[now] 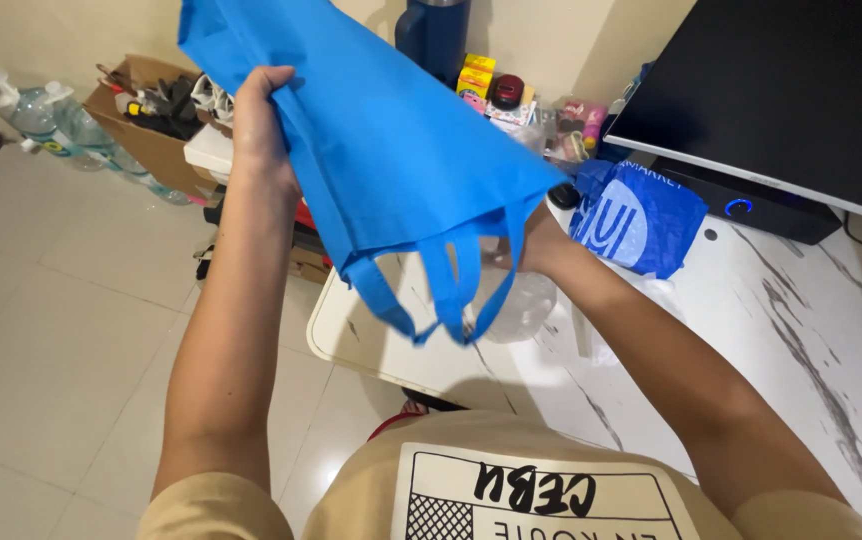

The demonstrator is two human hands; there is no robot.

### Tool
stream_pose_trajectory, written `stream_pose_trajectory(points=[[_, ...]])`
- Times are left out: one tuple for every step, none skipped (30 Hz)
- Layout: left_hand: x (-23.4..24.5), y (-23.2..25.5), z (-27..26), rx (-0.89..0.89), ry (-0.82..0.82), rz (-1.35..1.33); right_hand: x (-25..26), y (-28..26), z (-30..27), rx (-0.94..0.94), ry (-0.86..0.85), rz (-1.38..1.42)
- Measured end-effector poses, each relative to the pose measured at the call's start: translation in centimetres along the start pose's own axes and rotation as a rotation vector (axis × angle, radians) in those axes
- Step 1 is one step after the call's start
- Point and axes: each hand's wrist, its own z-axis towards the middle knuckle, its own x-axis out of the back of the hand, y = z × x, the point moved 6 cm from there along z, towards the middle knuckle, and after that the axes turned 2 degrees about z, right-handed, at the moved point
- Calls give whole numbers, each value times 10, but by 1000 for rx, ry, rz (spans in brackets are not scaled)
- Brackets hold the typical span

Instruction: Packing several items, including a keyboard and clothing, into a reusable bag.

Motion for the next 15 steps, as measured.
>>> stream_pose_trajectory(points=[[1, -2, 1, -1, 2, -2, 0, -4, 4, 2, -2, -1], [1, -6, 2, 14, 9, 41, -3, -10, 7, 48, -50, -184], [3, -10, 1, 28, 17, 82, -7, -16, 10, 95, -99, -368], [3, -15, 2, 25, 20, 78, -16, -1, 7, 100, -102, -370], [5, -22, 3, 70, 41, 95, -26, 14, 6, 85, -136, -254], [6, -28, 4, 116, 63, 112, -36, 30, 4, 71, -170, -138], [9, -29, 4, 115, 65, 110, -17, 4, -1, 73, -173, -139], [12, -30, 5, 116, 68, 112, 1, -12, -7, -94, -208, -81], [14, -31, 7, 118, 70, 115, 19, -28, -14, -262, -242, -23], [13, -28, 6, 116, 70, 113, 20, -22, -17, -261, -242, -25], [14, -26, 4, 121, 89, 154, 31, -32, -18, -7, -58, -77], [14, -25, 2, 126, 108, 195, 41, -42, -26, 249, 124, -128], [15, -23, 2, 127, 105, 197, 44, -36, -26, 246, 127, -128], [16, -22, 2, 126, 110, 184, 46, -27, -26, 195, 86, -128], [17, -20, 2, 125, 116, 172, 47, -18, -25, 144, 47, -126]])
